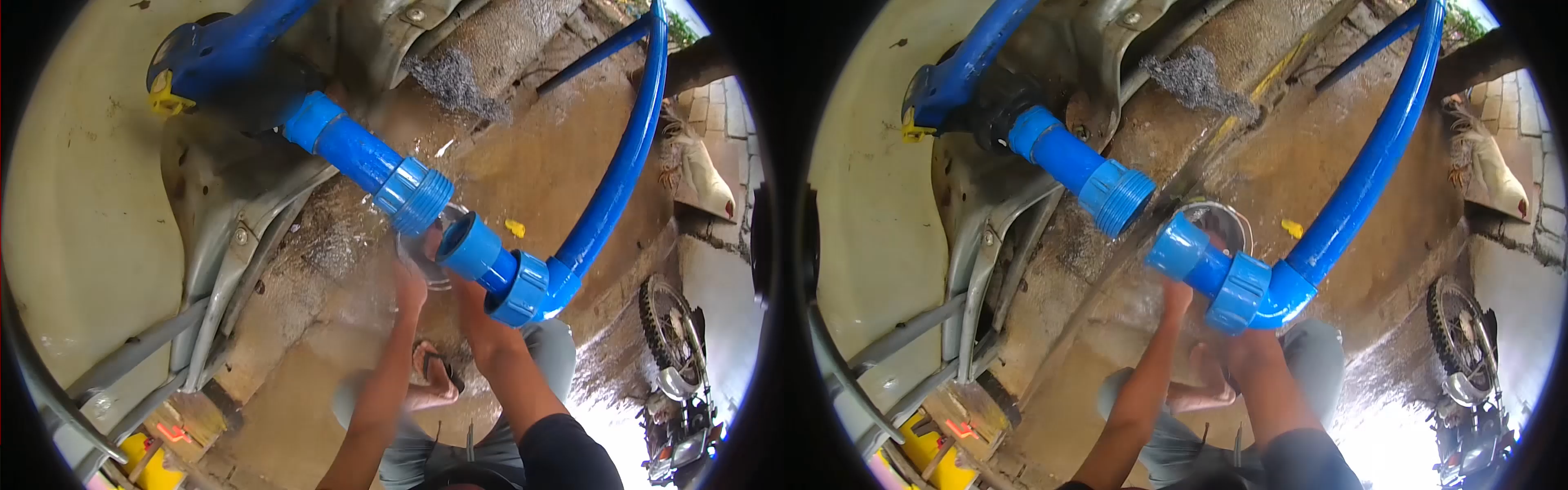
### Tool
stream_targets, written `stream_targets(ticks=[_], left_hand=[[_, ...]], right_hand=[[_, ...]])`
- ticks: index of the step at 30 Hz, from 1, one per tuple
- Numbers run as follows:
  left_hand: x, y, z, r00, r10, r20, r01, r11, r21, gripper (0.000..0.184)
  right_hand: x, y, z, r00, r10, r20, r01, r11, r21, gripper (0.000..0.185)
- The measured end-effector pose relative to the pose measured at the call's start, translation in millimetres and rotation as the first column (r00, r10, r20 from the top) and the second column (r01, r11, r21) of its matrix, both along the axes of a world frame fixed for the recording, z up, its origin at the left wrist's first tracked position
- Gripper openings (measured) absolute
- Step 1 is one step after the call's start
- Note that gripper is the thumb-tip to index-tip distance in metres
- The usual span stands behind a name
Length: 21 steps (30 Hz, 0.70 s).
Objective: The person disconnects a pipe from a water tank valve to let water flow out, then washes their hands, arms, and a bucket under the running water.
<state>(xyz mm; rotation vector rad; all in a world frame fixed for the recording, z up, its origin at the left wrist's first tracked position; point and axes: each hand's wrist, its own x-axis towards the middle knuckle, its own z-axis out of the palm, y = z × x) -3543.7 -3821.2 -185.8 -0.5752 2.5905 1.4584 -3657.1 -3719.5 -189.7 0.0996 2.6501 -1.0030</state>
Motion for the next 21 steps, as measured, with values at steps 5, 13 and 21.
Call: stream_targets(ticks=[5, 13, 21], left_hand=[[-32.4, 23.8, 55.7, 0.977, 0.138, 0.161, -0.141, 0.990, 0.010, 0.042], [-25.2, 21.2, 76.7, 0.959, 0.149, 0.241, -0.119, 0.984, -0.132, 0.053], [-29.9, 22.7, 73.3, 0.961, 0.189, 0.202, -0.201, 0.979, 0.036, 0.052]], right_hand=[[6.5, -22.2, -34.2, 0.996, -0.038, 0.075, 0.012, 0.950, 0.311, 0.042], [19.3, -14.7, -51.8, 0.940, 0.158, 0.304, -0.277, 0.872, 0.403, 0.049], [5.8, -18.9, -63.5, 0.721, 0.406, 0.561, -0.606, 0.762, 0.228, 0.034]])
